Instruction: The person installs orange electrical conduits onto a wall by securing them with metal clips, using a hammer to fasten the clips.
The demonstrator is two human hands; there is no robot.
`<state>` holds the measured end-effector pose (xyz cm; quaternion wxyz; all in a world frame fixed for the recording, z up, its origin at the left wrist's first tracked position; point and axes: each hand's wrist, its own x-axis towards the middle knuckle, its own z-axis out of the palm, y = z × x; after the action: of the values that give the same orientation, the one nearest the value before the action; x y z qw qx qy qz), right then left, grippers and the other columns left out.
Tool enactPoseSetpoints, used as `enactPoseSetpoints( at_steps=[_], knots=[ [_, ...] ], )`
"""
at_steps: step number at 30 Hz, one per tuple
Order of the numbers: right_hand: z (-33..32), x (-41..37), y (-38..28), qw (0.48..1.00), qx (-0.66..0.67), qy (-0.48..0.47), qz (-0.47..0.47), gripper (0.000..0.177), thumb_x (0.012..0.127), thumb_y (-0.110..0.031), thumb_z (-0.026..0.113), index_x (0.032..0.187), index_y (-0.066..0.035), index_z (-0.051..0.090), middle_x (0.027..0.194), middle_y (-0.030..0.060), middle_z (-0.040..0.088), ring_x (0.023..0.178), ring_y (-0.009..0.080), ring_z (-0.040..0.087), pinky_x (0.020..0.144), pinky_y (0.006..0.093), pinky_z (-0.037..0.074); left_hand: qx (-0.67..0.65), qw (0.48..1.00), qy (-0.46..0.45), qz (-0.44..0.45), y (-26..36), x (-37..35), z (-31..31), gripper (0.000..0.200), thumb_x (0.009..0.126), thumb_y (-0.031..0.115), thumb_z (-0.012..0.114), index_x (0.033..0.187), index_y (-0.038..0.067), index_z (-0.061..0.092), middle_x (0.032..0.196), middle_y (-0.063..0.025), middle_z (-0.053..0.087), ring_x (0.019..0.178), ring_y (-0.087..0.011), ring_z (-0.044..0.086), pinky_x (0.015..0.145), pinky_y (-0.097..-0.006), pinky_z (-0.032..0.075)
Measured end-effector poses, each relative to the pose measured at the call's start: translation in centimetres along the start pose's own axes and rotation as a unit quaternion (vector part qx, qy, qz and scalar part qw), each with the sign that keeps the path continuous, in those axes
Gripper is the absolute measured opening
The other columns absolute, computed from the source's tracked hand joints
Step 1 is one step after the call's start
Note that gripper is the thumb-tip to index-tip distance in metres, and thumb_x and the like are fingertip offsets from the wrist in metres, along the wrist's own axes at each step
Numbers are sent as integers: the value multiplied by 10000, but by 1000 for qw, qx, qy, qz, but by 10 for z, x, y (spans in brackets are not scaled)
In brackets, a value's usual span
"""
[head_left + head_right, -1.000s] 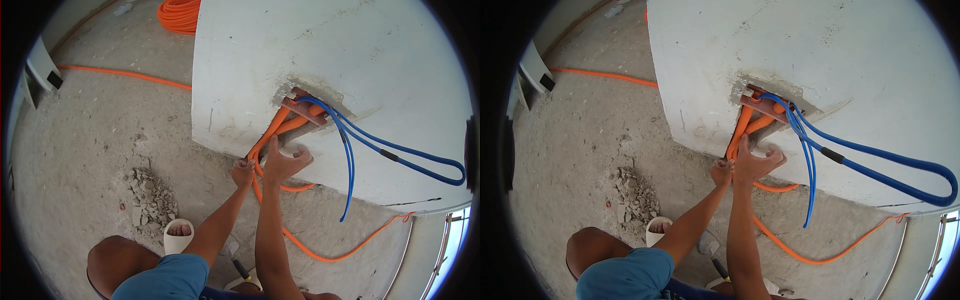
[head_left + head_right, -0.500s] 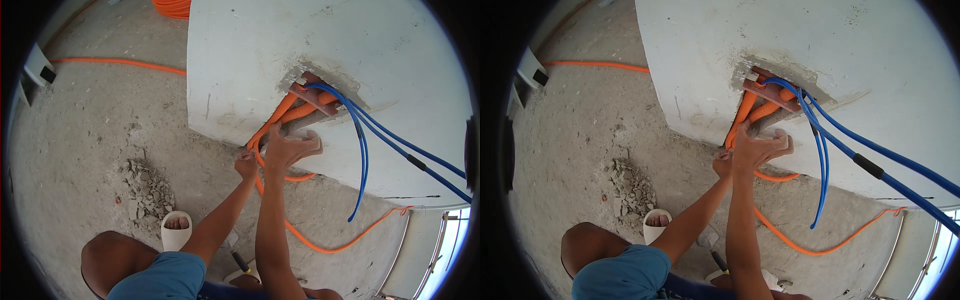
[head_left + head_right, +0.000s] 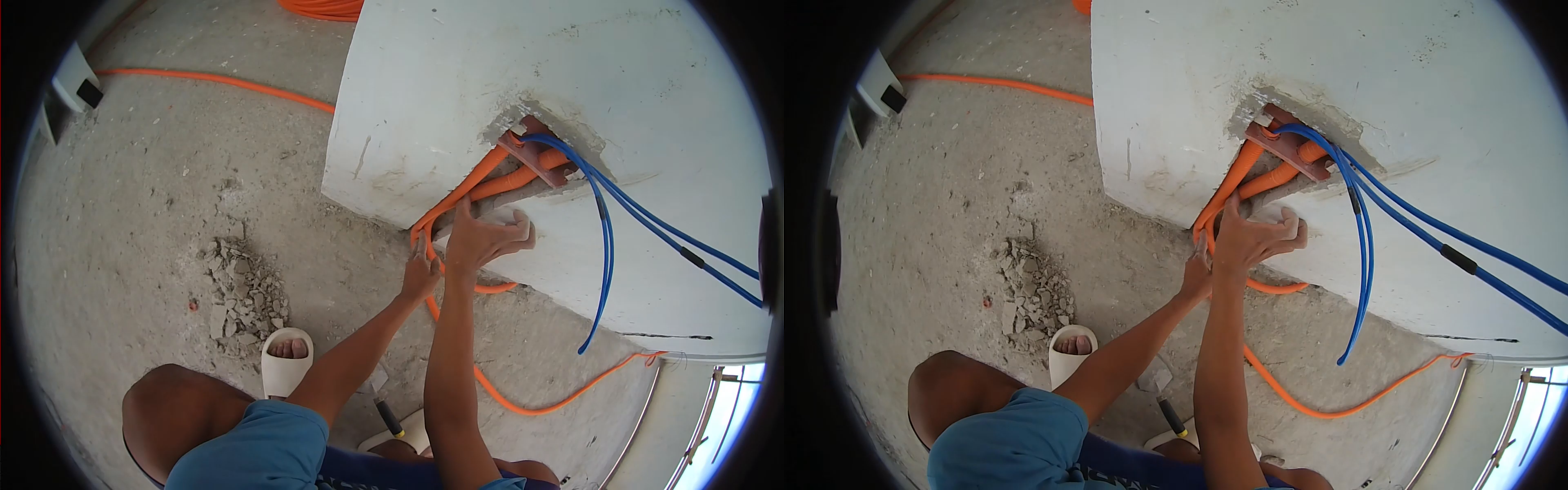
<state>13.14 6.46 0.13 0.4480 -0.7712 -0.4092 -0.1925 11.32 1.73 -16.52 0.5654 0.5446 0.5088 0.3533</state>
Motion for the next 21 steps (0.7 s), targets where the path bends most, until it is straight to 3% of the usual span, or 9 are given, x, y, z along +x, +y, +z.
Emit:
enactPoseSetpoints(
  at_steps=[3,6,9,11,14,17,19,21],
  knots=[
    [3,-2,4,1000,-27,4,-8,736,674,-100,808,1162,-21,262,1175,210,251,1156,356,280,942,494,332,78,993,52,73,-8,0,10,831,883,125,593,1497,-53,61,1521,-293,212,1276,-384,463,946,-417,457],
    [8,-4,7,999,-31,18,-25,704,682,-106,803,1147,-14,282,1171,215,255,1157,359,281,947,485,333,6,999,2,37,-6,2,1,933,855,186,656,1501,-42,24,1518,-304,207,1280,-377,460,943,-402,463],
    [21,-12,16,999,-1,27,-31,670,690,-119,802,1124,-7,304,1163,205,268,1145,352,299,936,481,343,-30,994,-86,-53,32,-4,-25,1048,810,289,721,1502,-41,6,1502,-316,234,1218,-363,518,903,-385,480],
    [21,-20,15,999,39,19,2,656,693,-132,805,1110,-2,316,1153,191,279,1131,345,316,924,482,352,12,995,-99,-21,-6,8,-11,1137,773,366,752,1500,-41,-22,1474,-316,294,1157,-348,559,878,-385,489],
    [23,-30,16,995,27,7,92,665,693,-150,814,1106,-2,315,1135,170,290,1108,332,338,901,483,366,22,992,-121,-1,-17,9,-11,1214,744,429,766,1494,-45,-63,1385,-310,426,1056,-345,615,839,-397,503],
    [26,-32,21,994,35,11,103,678,694,-174,823,1106,2,314,1124,163,292,1096,324,341,893,478,372,-15,991,-132,11,-6,2,-22,1052,773,384,714,1470,-57,62,1387,-334,397,962,-385,632,789,-420,519],
    [30,-37,31,996,53,11,75,676,699,-179,824,1105,2,315,1124,162,293,1090,317,342,892,473,369,8,994,-101,51,-22,4,-13,1034,782,378,702,1474,-45,61,1296,-317,452,898,-393,639,754,-424,520],
    [34,-43,40,997,56,11,45,677,704,-183,825,1106,2,314,1126,160,292,1088,311,339,895,471,364,58,992,-57,97,-42,11,1,1133,772,409,721,1498,-15,-39,1146,-275,587,850,-378,649,730,-420,513]
  ],
)
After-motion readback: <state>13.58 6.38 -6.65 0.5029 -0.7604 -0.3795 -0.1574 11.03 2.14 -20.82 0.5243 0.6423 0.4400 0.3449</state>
